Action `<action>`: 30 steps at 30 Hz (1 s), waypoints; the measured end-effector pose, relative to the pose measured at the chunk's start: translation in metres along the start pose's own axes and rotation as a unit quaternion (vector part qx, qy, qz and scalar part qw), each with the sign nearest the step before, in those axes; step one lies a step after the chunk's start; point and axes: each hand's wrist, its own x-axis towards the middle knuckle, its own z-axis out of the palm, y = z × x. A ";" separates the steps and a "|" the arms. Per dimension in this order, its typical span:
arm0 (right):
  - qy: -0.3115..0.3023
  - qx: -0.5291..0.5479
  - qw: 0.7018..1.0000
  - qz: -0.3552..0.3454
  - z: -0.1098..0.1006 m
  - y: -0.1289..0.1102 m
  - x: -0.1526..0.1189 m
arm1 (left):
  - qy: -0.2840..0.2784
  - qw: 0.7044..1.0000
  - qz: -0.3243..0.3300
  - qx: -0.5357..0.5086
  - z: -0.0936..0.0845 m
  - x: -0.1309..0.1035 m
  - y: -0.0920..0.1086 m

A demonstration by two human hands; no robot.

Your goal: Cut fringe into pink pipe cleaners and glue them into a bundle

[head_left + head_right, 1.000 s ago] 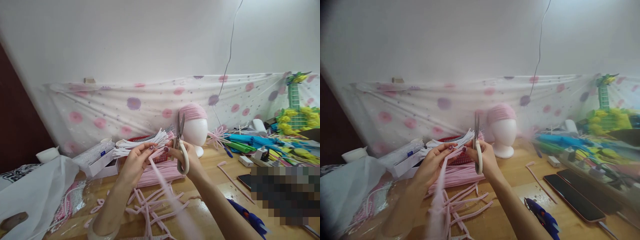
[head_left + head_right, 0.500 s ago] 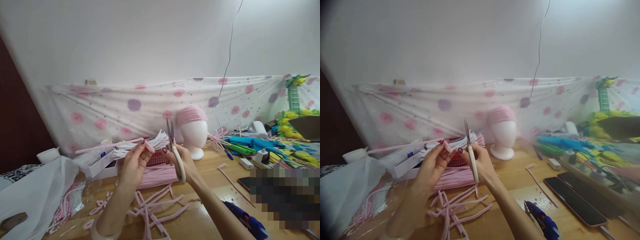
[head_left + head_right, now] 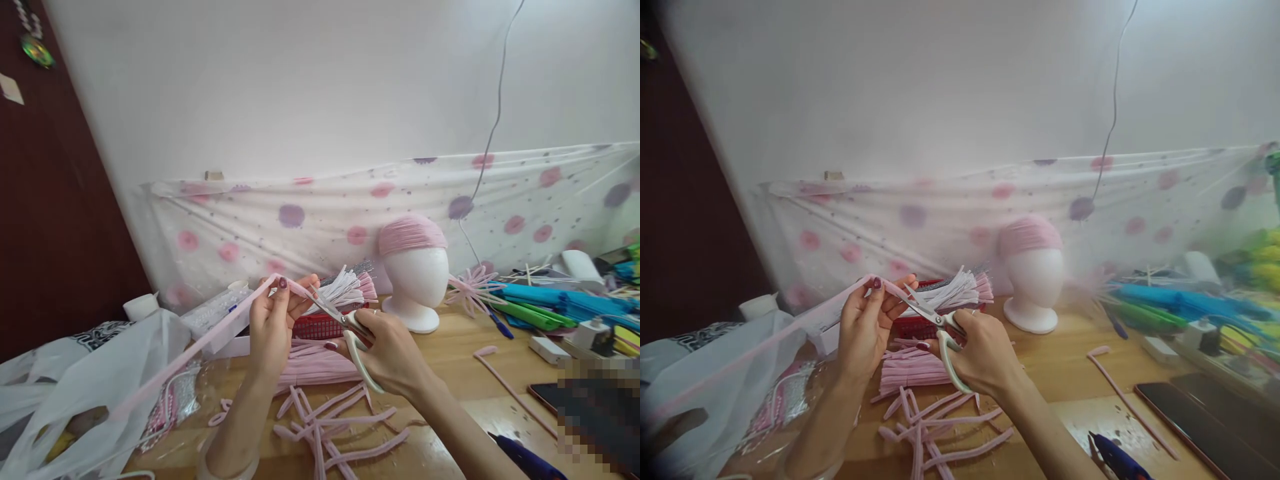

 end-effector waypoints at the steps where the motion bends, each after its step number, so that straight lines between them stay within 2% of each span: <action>1: 0.006 -0.002 1.000 -0.007 0.000 0.001 0.000 | -0.004 1.000 -0.003 0.001 0.000 0.000 0.000; 14: 0.062 -0.036 0.996 -0.051 0.002 0.007 0.000 | 0.008 0.999 0.003 0.040 0.001 -0.002 0.001; 20: 0.064 -0.023 0.997 -0.045 0.003 0.009 0.000 | 0.013 0.999 0.003 0.043 0.001 -0.003 0.002; 25: 0.016 0.031 0.999 -0.014 0.000 0.008 0.002 | 0.002 0.999 0.001 0.033 0.000 -0.002 0.002; 30: 0.023 -0.010 0.999 -0.028 -0.005 0.005 0.003 | -0.013 1.000 -0.005 0.026 0.000 -0.003 0.001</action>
